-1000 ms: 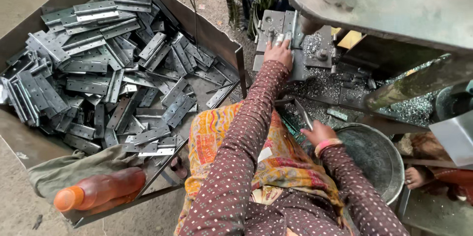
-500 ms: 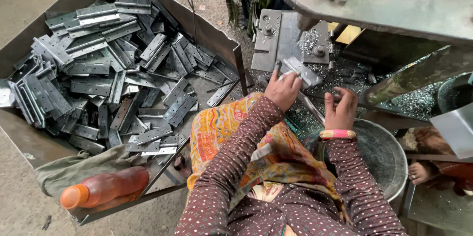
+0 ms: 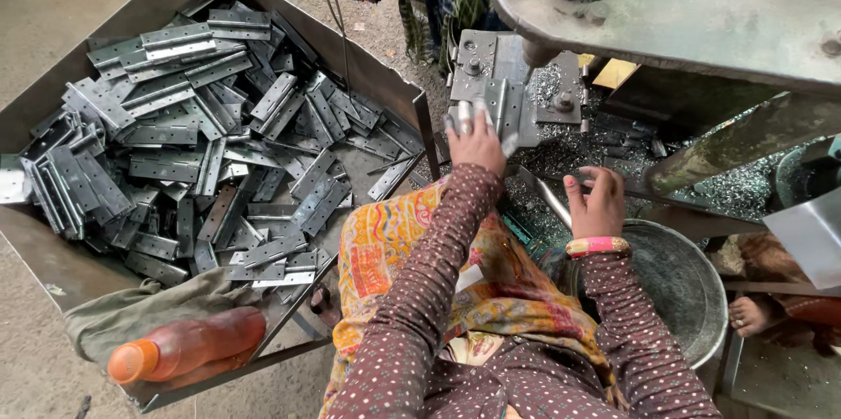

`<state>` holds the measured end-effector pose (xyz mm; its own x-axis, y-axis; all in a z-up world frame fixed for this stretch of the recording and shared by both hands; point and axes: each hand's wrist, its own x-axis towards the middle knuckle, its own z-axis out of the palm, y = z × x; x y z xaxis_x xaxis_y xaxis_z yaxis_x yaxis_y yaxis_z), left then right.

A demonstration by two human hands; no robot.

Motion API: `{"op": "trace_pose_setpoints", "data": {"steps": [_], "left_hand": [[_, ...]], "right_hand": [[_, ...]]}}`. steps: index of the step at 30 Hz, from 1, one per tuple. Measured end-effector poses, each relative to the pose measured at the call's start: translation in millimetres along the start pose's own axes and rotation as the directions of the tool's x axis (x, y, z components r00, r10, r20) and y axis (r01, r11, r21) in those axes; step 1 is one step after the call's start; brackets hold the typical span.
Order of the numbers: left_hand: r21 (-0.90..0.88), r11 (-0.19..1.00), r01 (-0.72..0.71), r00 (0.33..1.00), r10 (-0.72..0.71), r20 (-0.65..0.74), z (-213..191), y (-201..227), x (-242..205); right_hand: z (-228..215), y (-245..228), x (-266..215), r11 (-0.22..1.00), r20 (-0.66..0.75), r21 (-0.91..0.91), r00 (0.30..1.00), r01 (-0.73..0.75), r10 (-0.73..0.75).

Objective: The person sits on the floor and repeatedly picks up metal pieces from a bin, places them into a press machine, and removes the processed pieces using tongs. The person handles the metal pieces one at a time and uses tongs to manipulate them within the machine.

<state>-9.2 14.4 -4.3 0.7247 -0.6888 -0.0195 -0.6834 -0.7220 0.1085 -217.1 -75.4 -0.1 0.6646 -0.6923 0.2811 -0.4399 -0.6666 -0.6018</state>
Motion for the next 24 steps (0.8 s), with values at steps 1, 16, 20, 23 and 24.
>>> {"op": "trace_pose_setpoints", "data": {"steps": [1, 16, 20, 23, 24], "left_hand": [[-0.007, 0.998, -0.06, 0.998, 0.06, -0.004, -0.7, 1.8, -5.2], [-0.164, 0.976, -0.146, 0.989, 0.141, -0.039, -18.1, -7.8, -26.3], [-0.161, 0.978, -0.134, 0.982, 0.152, 0.109, -25.3, -2.9, 3.2], [-0.171, 0.98, -0.101, 0.984, 0.124, 0.128, -22.8, 1.3, 16.9], [-0.171, 0.981, -0.095, 0.985, 0.118, 0.126, -21.3, 2.7, 19.5]], "right_hand": [[-0.7, -0.8, 2.6, 1.0, 0.02, -0.009, 1.0, 0.007, -0.007], [75.6, 70.5, -68.9, 0.936, 0.493, -0.335, 0.867, 0.112, 0.073], [59.3, 68.7, -14.0, 0.867, 0.714, -0.484, 0.52, -0.115, 0.468], [52.9, 68.7, 2.3, 0.879, 0.643, -0.459, 0.731, 0.129, 0.229], [54.6, 70.5, -4.7, 0.896, 0.649, -0.439, 0.714, 0.072, 0.261]]}}
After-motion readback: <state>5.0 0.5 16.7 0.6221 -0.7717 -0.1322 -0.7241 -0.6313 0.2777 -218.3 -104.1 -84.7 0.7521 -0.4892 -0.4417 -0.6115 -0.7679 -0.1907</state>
